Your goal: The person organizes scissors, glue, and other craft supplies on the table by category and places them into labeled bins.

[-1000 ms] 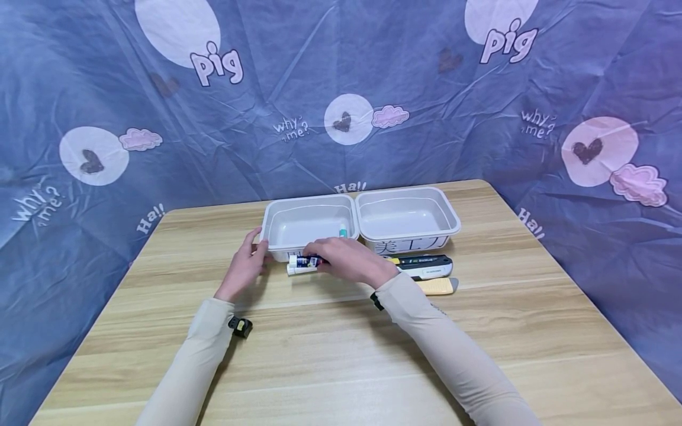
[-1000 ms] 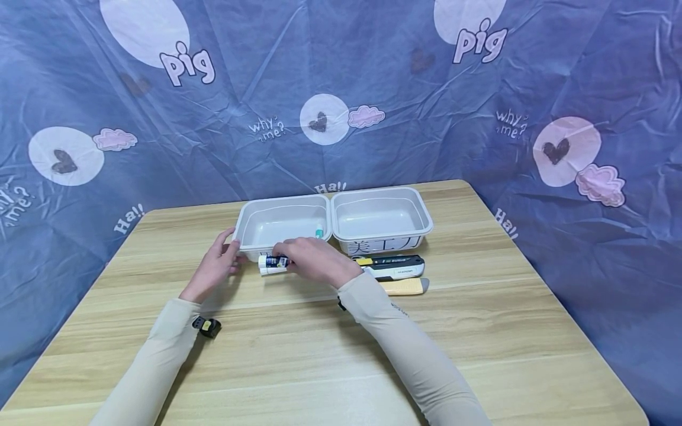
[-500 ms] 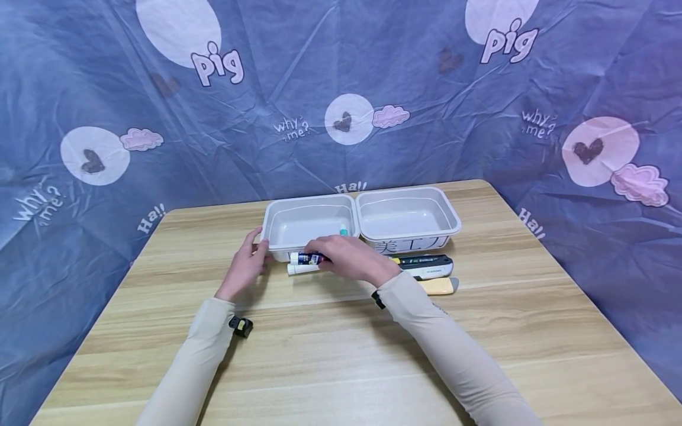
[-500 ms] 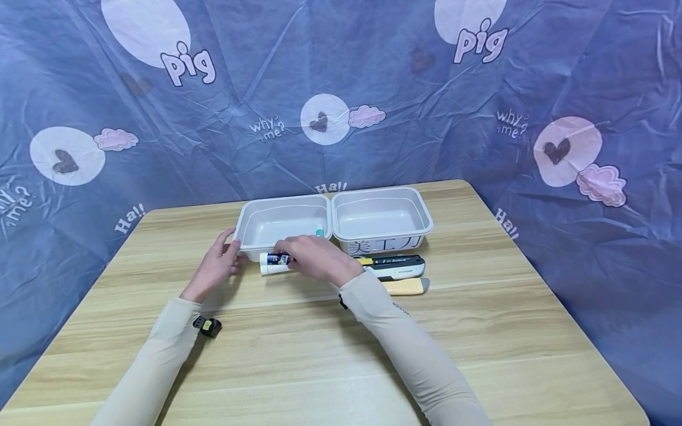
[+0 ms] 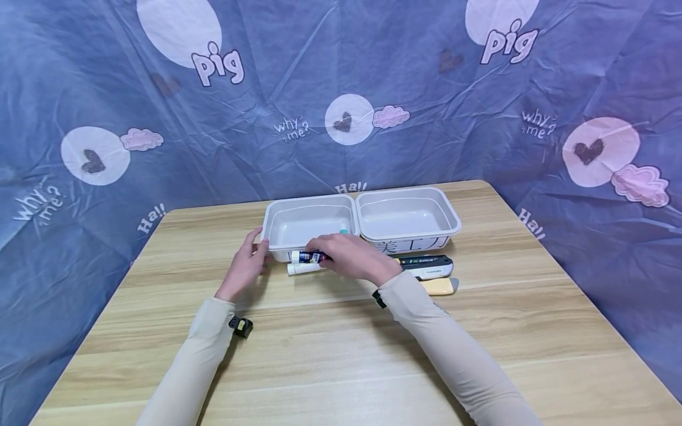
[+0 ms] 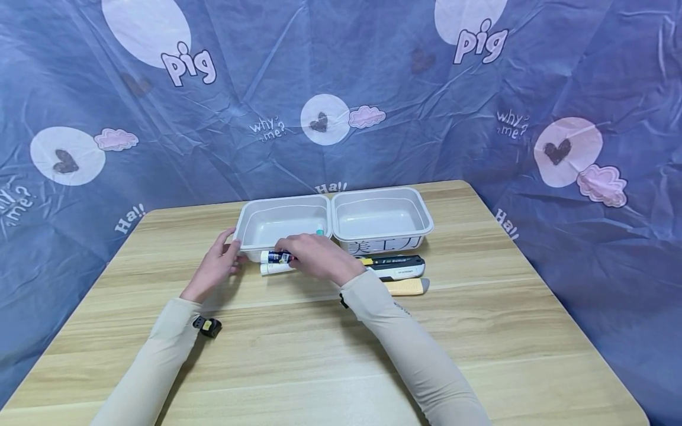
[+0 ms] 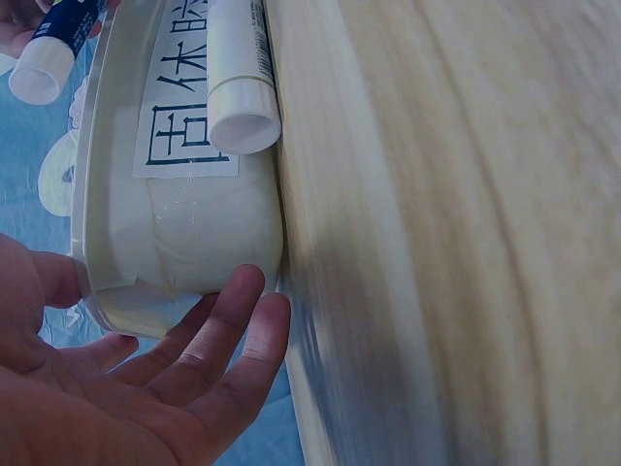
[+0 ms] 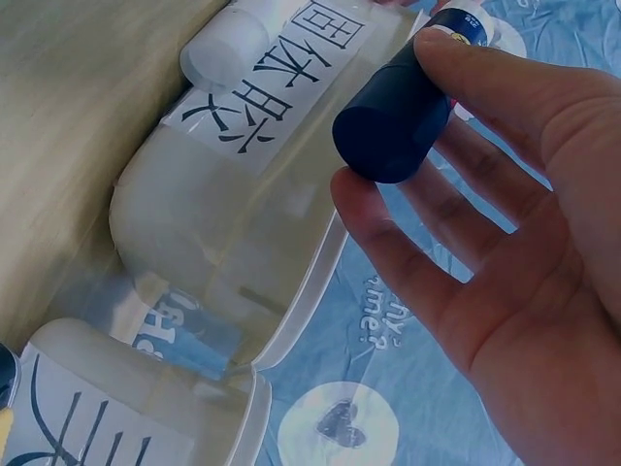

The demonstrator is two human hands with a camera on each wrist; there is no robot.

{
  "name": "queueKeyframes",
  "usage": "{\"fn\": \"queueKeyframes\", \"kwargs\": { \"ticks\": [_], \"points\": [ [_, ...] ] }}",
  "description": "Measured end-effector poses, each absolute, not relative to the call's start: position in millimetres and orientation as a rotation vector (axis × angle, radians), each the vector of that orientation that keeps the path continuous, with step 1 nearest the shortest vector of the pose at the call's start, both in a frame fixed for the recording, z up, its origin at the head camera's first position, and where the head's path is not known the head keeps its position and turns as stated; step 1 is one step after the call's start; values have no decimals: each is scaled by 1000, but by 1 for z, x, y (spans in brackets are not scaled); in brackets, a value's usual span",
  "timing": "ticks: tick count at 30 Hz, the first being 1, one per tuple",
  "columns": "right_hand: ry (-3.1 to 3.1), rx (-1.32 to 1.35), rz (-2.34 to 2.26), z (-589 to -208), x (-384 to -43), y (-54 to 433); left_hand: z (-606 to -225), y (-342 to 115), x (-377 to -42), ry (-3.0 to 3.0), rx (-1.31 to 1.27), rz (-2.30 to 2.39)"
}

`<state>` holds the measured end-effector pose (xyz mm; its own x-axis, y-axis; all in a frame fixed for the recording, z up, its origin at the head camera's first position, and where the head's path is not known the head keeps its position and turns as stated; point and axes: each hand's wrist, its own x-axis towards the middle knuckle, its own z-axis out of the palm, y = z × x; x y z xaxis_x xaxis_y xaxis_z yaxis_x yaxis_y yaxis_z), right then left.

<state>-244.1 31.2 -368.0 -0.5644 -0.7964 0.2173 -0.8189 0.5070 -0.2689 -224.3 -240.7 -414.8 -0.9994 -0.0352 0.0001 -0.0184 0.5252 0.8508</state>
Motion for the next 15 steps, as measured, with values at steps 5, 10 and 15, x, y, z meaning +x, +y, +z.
{"fn": "queueKeyframes", "kwargs": {
  "ticks": [5, 10, 15],
  "points": [
    [-2673, 1427, 533, -368, -244, 31, -415, -241, -224, -2731, 42, -1519],
    [-2687, 1424, 534, -366, -245, 32, -415, -241, -224, -2733, 42, -1521],
    [-2696, 1416, 532, -365, -245, 33, -414, -241, -223, -2739, 45, -1524]
  ]
}}
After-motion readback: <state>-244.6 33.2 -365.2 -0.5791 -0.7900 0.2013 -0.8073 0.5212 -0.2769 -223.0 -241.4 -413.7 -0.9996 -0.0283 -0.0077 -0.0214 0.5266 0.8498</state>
